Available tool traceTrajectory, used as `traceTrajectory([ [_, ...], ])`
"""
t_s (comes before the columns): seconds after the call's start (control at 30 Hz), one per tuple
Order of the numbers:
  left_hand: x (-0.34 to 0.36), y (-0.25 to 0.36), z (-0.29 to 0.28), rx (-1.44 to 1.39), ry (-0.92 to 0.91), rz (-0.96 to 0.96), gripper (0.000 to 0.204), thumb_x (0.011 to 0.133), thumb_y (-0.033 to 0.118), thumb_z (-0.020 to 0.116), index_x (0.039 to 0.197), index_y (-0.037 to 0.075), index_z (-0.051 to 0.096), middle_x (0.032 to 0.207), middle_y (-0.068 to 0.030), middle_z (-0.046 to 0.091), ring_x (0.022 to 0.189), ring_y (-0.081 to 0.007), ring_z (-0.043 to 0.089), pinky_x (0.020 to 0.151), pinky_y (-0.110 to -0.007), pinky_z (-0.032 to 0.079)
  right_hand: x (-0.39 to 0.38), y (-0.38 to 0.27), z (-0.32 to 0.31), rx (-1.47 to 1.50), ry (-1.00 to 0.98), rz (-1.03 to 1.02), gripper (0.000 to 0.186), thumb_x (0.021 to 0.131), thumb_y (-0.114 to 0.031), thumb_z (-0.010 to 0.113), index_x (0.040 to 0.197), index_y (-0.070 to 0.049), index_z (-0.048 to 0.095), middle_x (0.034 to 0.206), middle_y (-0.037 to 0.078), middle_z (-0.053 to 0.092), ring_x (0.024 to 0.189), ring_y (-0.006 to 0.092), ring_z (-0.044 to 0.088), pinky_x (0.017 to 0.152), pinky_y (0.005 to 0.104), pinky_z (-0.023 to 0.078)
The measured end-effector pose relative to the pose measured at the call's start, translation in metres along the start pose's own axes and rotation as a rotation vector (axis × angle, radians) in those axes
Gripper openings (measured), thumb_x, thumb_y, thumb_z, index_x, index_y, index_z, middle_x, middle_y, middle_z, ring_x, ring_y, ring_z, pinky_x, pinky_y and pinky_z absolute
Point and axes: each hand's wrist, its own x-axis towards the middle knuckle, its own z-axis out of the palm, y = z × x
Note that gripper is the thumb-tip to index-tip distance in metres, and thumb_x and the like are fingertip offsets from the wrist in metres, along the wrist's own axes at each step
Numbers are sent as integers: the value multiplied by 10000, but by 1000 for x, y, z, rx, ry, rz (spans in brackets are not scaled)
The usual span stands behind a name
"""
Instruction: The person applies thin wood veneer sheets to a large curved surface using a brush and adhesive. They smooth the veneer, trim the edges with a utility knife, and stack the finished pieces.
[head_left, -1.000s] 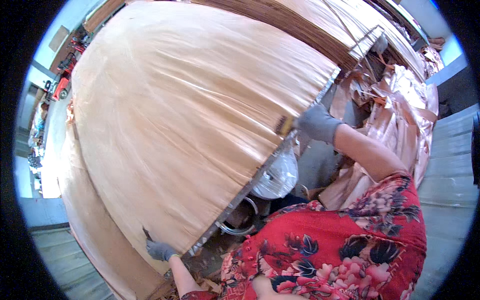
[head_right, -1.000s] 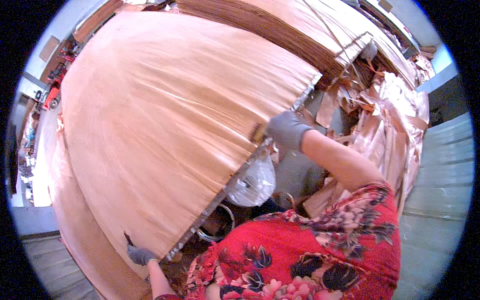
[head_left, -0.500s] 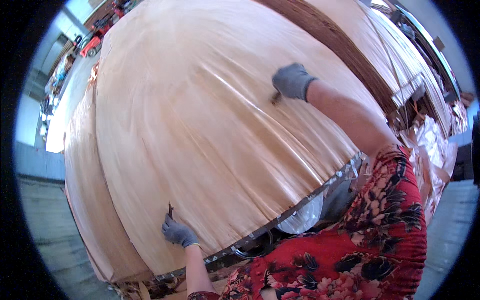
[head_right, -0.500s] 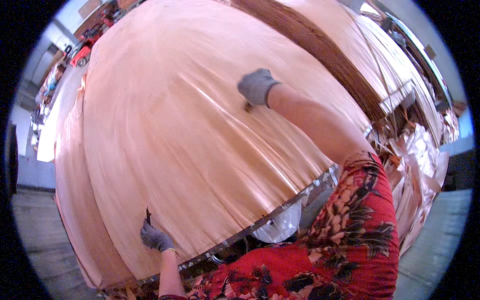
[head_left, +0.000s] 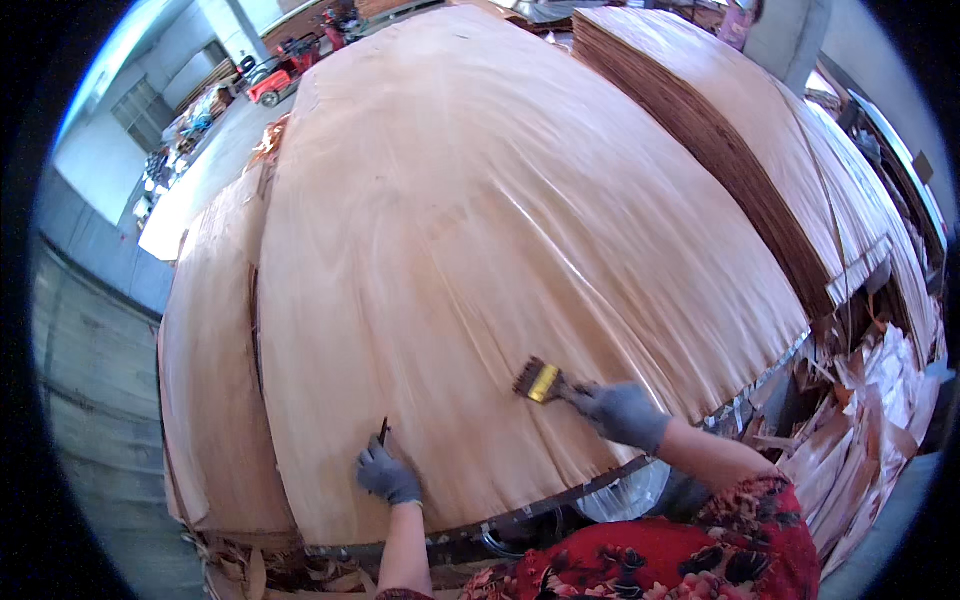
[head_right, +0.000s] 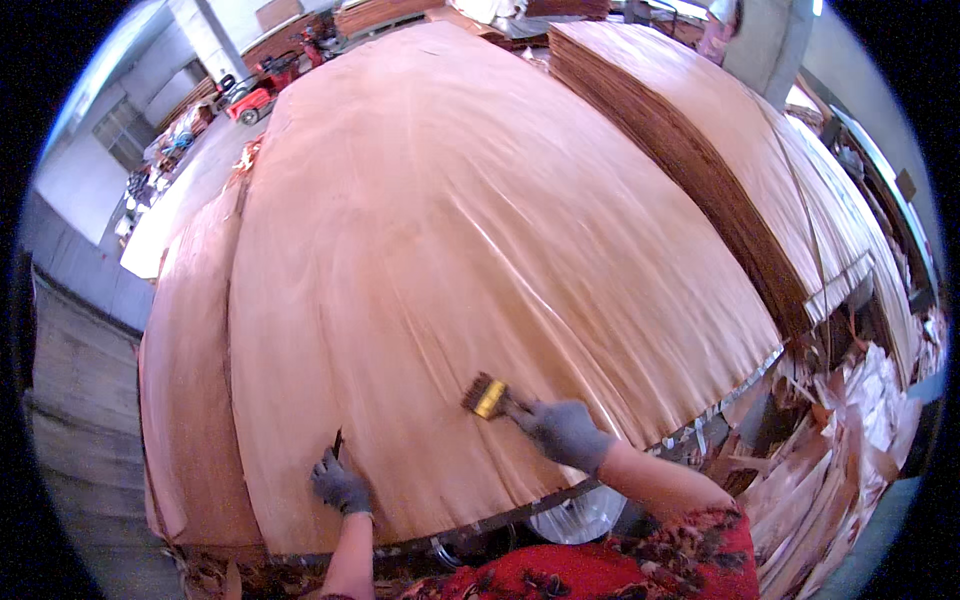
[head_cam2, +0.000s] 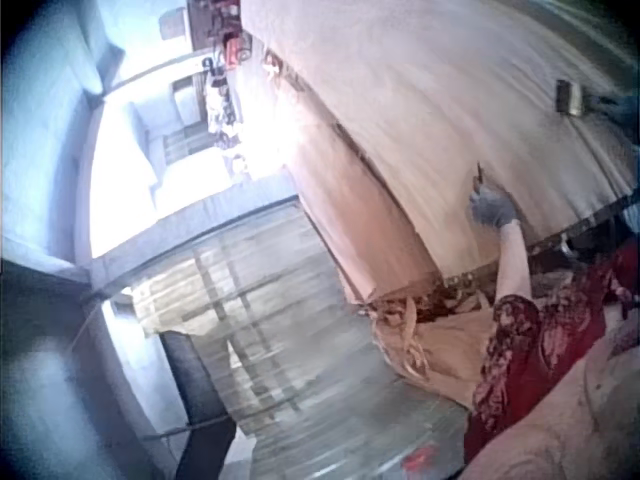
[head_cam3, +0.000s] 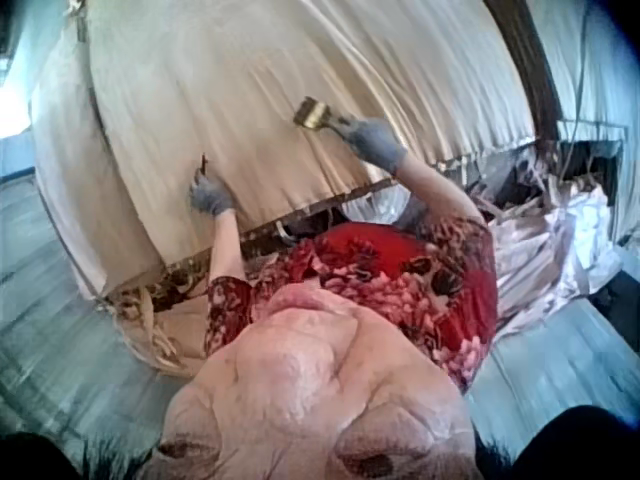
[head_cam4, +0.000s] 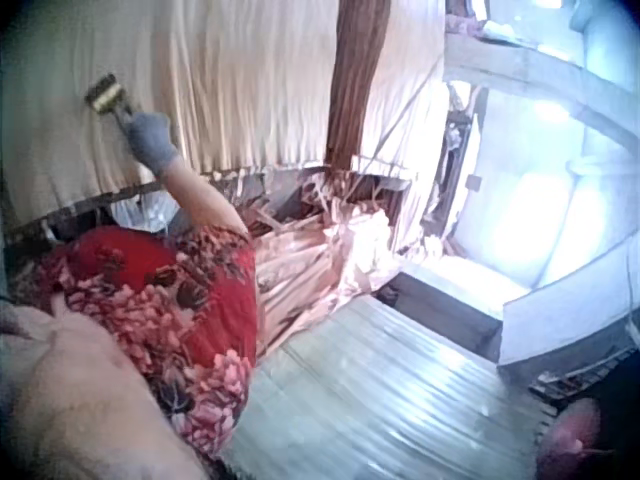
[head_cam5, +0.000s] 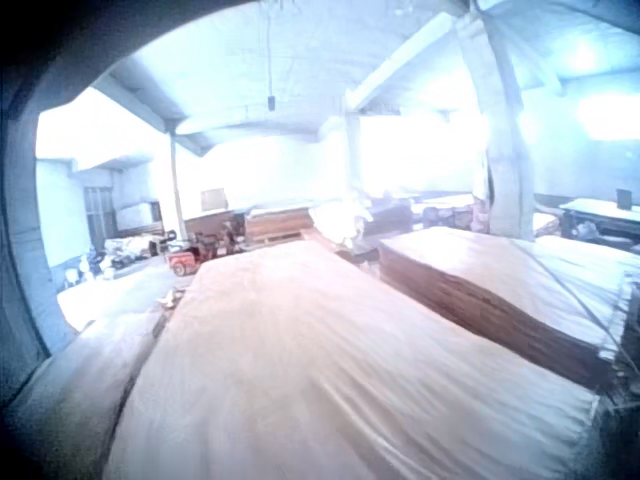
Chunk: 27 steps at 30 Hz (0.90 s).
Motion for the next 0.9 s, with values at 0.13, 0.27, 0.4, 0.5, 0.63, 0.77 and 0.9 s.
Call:
traceTrajectory([
  [0.13,6,6,0,-31,-46,-49,264,800,130,494,1050,126,576,892,-106,567,865,-302,539,716,-422,420,-82,-20,8,115,48,-82,283,814,-187,514,1089,-204,580,811,94,612,617,301,613,523,427,492],
  [0.27,4,0,-15,-64,-20,-25,271,820,141,477,1073,129,573,934,-110,561,914,-308,534,745,-441,426,-148,-64,14,257,-66,-60,298,802,-237,571,1096,-206,609,838,116,614,711,306,614,616,424,491],
  [0.4,-34,-32,-32,-144,64,94,264,824,131,499,1073,113,585,936,-112,579,913,-301,541,734,-429,435,-203,-97,57,391,-62,-127,312,801,-232,590,1111,-254,613,890,119,625,757,327,610,665,409,494],
  [0.5,-80,-67,-71,-428,310,169,292,798,44,516,1078,67,594,872,-124,594,858,-316,545,732,-429,430,-225,-114,100,426,49,-164,354,800,-217,563,1152,-242,589,952,105,627,775,317,619,669,409,501],
  [0.63,-167,-142,-121,-434,168,34,295,824,75,507,1103,-2,572,996,-193,580,896,-362,528,781,-448,413,-213,-135,140,235,71,-124,433,798,-197,544,1230,-224,513,1050,99,611,779,295,626,657,402,506],
  [0.77,-274,-229,-113,-198,177,-125,308,872,158,495,1107,-27,567,1034,-212,585,938,-385,519,854,-457,378,-182,-160,173,178,130,-80,461,799,-201,544,1255,-176,481,1108,118,588,795,286,628,649,396,504],
  [0.9,-333,-243,-121,-169,-84,-280,323,898,194,474,1111,-27,572,1031,-206,595,943,-384,530,869,-444,390,-162,-156,208,95,47,-2,559,765,-225,591,1296,-148,431,1188,153,541,804,297,633,662,387,512],
])
